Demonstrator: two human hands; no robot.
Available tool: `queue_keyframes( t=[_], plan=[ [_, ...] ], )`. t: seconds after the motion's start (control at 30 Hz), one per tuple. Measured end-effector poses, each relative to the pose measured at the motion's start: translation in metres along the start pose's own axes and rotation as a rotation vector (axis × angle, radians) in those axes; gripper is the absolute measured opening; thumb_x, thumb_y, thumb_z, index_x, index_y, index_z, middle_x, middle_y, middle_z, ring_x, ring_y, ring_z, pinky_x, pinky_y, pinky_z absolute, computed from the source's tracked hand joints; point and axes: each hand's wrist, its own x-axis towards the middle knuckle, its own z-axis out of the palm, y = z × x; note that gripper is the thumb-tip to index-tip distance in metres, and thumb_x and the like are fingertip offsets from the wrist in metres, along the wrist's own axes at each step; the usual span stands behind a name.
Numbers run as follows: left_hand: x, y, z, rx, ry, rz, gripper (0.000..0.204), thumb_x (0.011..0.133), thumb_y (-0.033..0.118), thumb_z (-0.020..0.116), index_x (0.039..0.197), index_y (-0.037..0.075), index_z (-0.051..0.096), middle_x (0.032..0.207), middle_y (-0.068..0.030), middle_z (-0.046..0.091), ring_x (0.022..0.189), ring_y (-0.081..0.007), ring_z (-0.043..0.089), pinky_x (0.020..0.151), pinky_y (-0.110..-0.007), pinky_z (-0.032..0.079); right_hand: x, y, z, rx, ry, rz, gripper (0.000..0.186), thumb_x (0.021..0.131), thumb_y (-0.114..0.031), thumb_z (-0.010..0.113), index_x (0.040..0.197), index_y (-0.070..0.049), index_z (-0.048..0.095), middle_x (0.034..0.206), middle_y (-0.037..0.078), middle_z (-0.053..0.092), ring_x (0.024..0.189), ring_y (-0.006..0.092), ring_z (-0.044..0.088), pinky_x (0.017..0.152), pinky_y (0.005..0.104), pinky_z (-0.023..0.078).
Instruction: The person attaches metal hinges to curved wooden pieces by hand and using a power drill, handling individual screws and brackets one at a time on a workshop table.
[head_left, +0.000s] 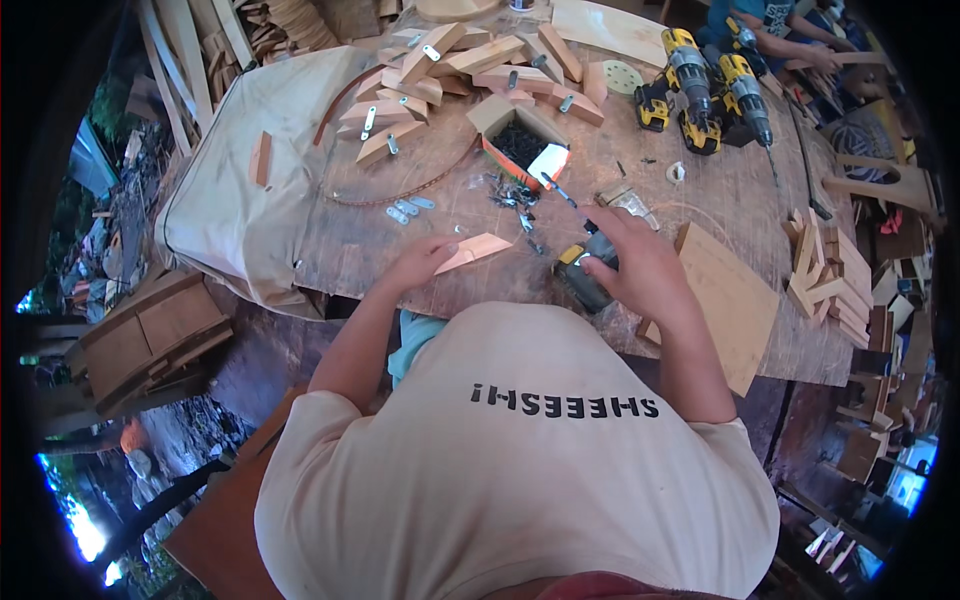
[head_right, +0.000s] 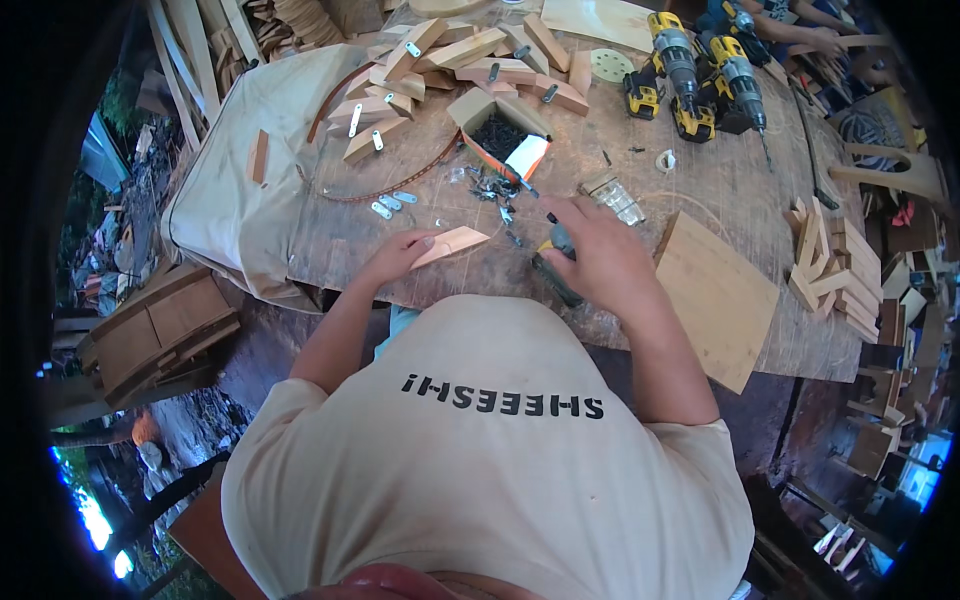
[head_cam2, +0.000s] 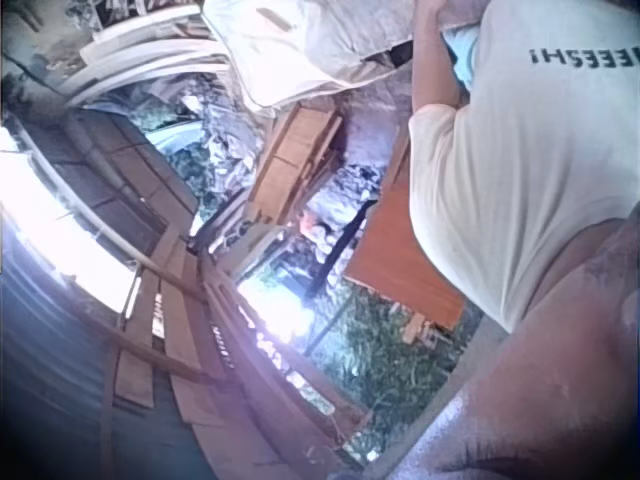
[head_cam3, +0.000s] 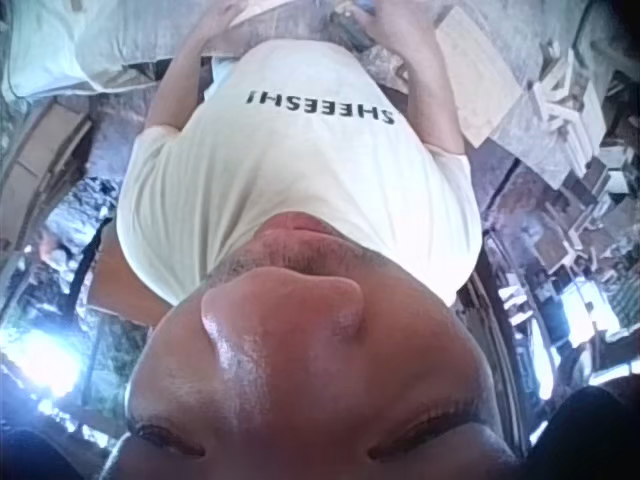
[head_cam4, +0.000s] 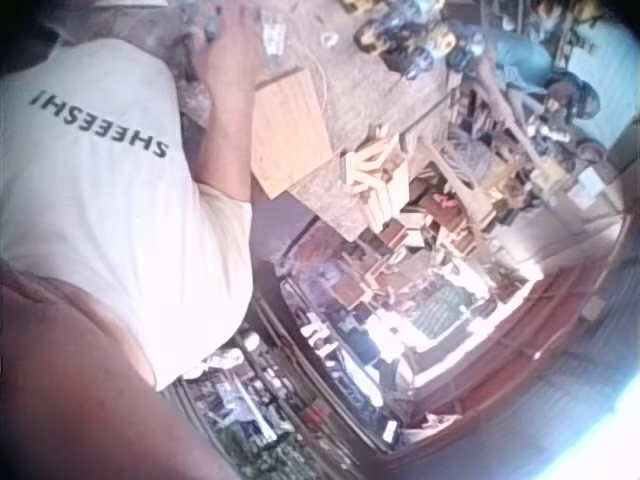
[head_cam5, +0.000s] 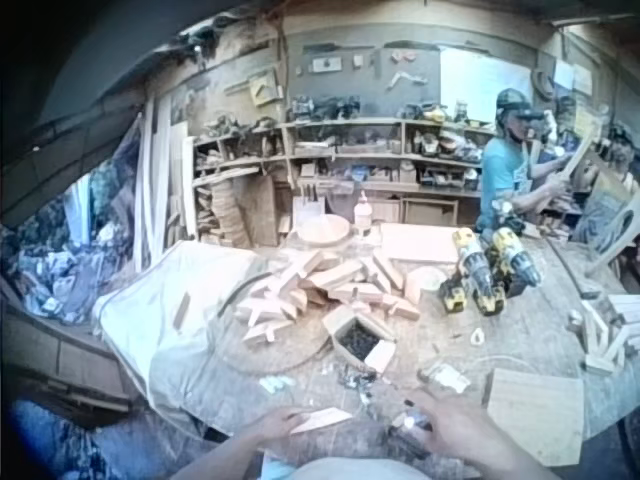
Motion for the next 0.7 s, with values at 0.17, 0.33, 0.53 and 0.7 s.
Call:
queue_keyframes(
  t=[0.17,0.33,0.53,0.7],
  plan=[
    [0.015,0.041,-0.011,0.660,0.279,0.186,0.024,0.089,0.024,0.059,0.106,0.010,0.069,0.097,-0.0143,0.067,0.092,-0.0296,0.063,0.086,-0.037,0.047,0.000,0.004,0.002,0.029,0.056,-0.025,0.053,0.077,-0.019,0.072,0.125,-0.015,0.050,0.114,0.011,0.058,0.106,0.0314,0.057,0.085,0.0421,0.048],
    [0.051,-0.015,-0.037,0.585,0.400,-0.027,0.027,0.082,0.031,0.065,0.097,0.009,0.067,0.094,-0.0139,0.063,0.095,-0.0333,0.060,0.081,-0.043,0.048,-0.001,0.003,0.003,0.027,0.100,-0.050,0.054,0.077,-0.020,0.072,0.126,-0.015,0.051,0.112,0.011,0.058,0.106,0.0308,0.057,0.084,0.0420,0.048],
    [0.070,-0.017,-0.061,0.788,0.228,-0.005,0.028,0.083,0.033,0.065,0.098,0.011,0.067,0.103,-0.0098,0.062,0.102,-0.0292,0.058,0.084,-0.042,0.048,0.002,0.002,0.002,0.024,0.085,-0.022,0.054,0.077,-0.020,0.071,0.127,-0.015,0.052,0.112,0.009,0.059,0.105,0.0301,0.057,0.084,0.0422,0.048],
    [0.073,-0.031,-0.078,0.890,0.037,0.176,0.025,0.082,0.028,0.064,0.101,0.012,0.068,0.104,-0.0083,0.060,0.103,-0.0288,0.056,0.087,-0.041,0.047,0.001,0.003,0.004,0.020,0.110,-0.032,0.054,0.077,-0.020,0.071,0.127,-0.015,0.052,0.113,0.010,0.059,0.106,0.0303,0.057,0.084,0.0424,0.049]
  ],
)
